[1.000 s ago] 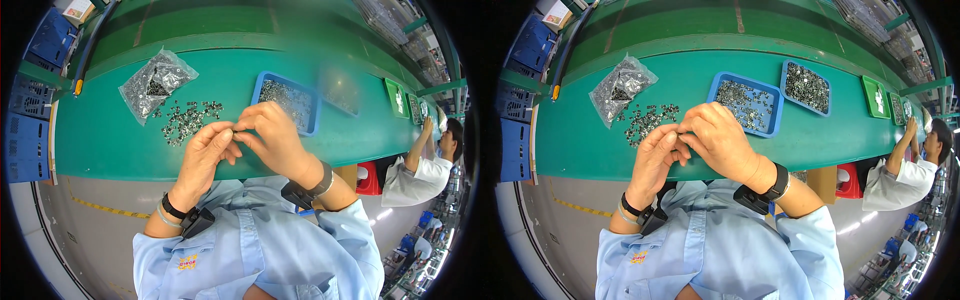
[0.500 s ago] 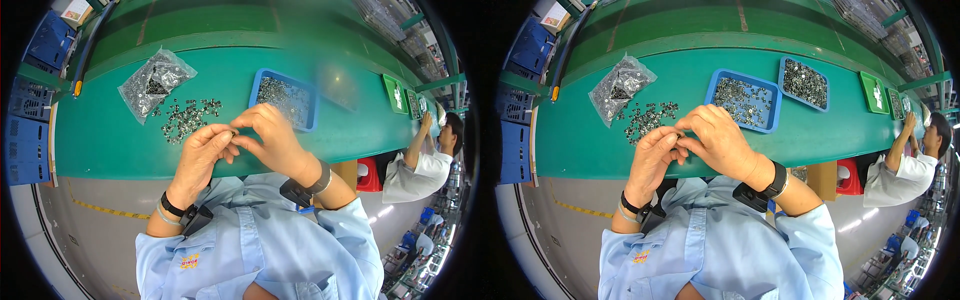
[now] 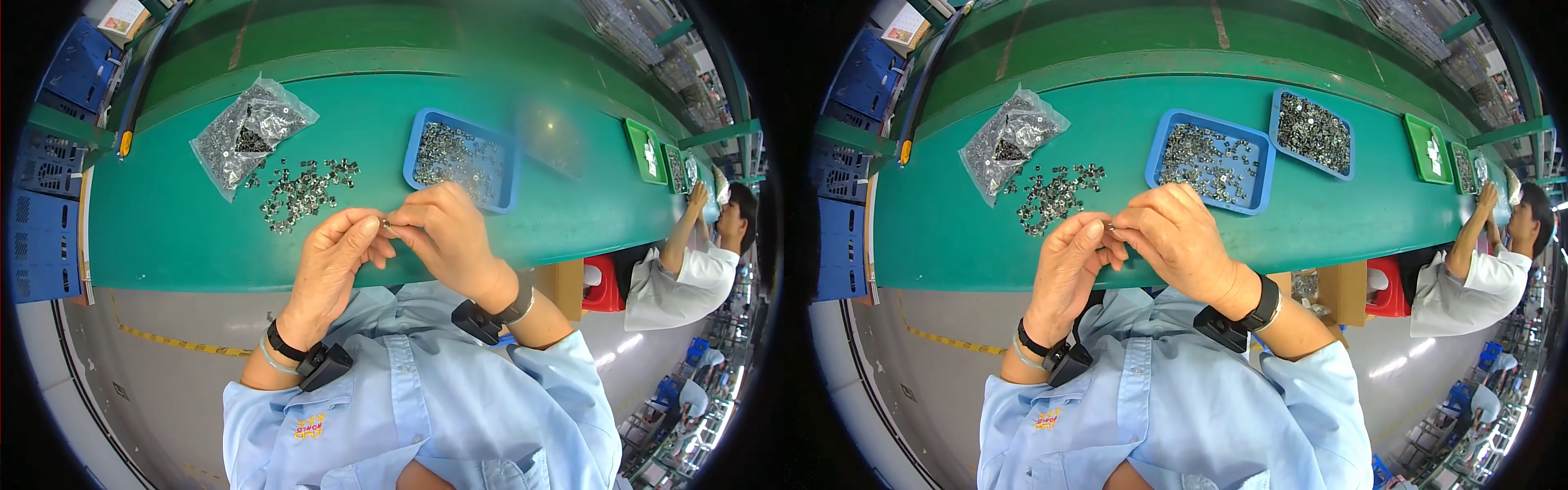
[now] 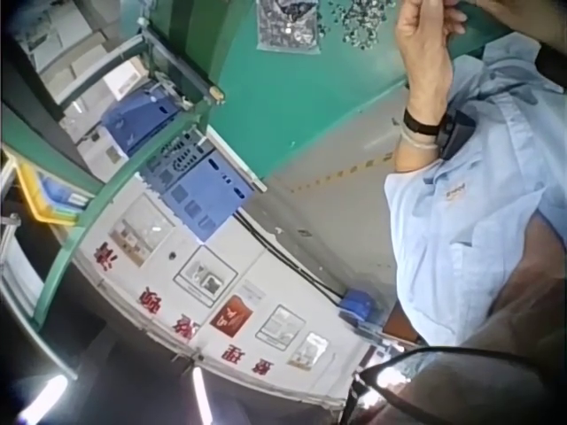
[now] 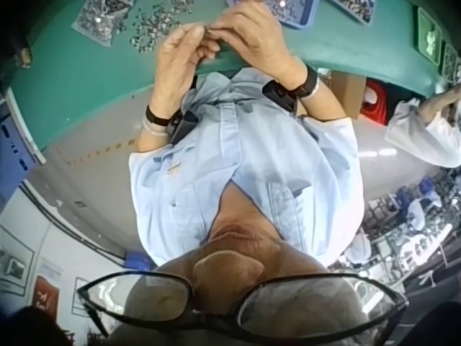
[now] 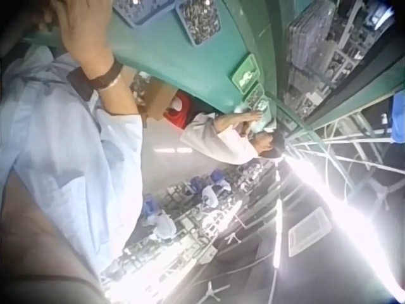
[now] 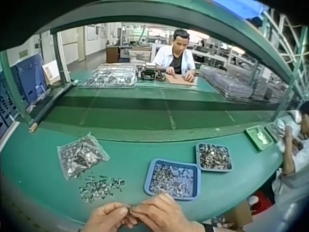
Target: The person picks up a small component from the green surface and joins it with another piece by hand, then places the assembled unit into a blue tray.
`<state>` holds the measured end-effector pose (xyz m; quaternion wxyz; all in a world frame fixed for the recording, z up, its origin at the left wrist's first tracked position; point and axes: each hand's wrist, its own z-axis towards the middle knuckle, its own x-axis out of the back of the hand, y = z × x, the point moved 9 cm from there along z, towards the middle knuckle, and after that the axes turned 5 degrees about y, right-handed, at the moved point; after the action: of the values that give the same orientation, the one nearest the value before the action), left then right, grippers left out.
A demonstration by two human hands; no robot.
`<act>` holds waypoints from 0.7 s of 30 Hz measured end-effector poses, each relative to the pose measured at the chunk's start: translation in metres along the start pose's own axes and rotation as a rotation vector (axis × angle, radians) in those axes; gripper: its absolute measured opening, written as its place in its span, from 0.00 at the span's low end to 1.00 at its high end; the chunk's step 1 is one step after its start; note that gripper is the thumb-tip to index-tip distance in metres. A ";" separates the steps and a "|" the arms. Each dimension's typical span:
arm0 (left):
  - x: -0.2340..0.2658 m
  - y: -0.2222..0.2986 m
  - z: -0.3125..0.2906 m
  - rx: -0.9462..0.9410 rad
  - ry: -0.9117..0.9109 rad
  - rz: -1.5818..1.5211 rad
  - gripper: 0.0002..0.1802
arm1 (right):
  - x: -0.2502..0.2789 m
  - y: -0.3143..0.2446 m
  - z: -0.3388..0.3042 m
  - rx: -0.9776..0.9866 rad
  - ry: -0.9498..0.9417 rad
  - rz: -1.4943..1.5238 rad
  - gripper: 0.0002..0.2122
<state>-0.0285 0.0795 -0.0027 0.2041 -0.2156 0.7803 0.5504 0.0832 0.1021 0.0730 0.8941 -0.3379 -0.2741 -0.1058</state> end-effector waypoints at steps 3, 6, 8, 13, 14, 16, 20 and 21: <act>-0.004 0.000 0.000 -0.015 -0.012 -0.014 0.10 | 0.001 0.001 -0.003 -0.046 0.032 0.032 0.10; -0.005 0.000 0.000 -0.038 -0.013 -0.003 0.08 | 0.002 0.000 -0.006 -0.056 0.044 0.062 0.10; -0.005 -0.002 0.002 -0.038 -0.021 -0.014 0.08 | 0.003 0.000 -0.007 -0.063 0.052 0.077 0.10; -0.007 -0.004 0.003 -0.053 -0.050 -0.052 0.07 | 0.005 -0.001 -0.009 -0.067 0.044 0.090 0.10; -0.009 -0.004 0.003 -0.061 -0.057 -0.058 0.07 | 0.006 0.000 -0.009 -0.065 0.052 0.097 0.10; -0.010 -0.006 0.004 -0.056 -0.065 -0.075 0.07 | 0.007 0.000 -0.011 -0.062 0.059 0.105 0.10; -0.014 -0.009 0.003 -0.043 -0.082 -0.132 0.06 | 0.008 0.000 -0.015 -0.054 0.099 0.114 0.09; -0.016 -0.010 0.003 -0.038 -0.085 -0.155 0.06 | 0.008 0.000 -0.015 -0.056 0.112 0.131 0.09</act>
<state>-0.0102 0.0815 -0.0024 0.2749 -0.2554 0.7413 0.5566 0.0963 0.0922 0.0677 0.9033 -0.3735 -0.1977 -0.0734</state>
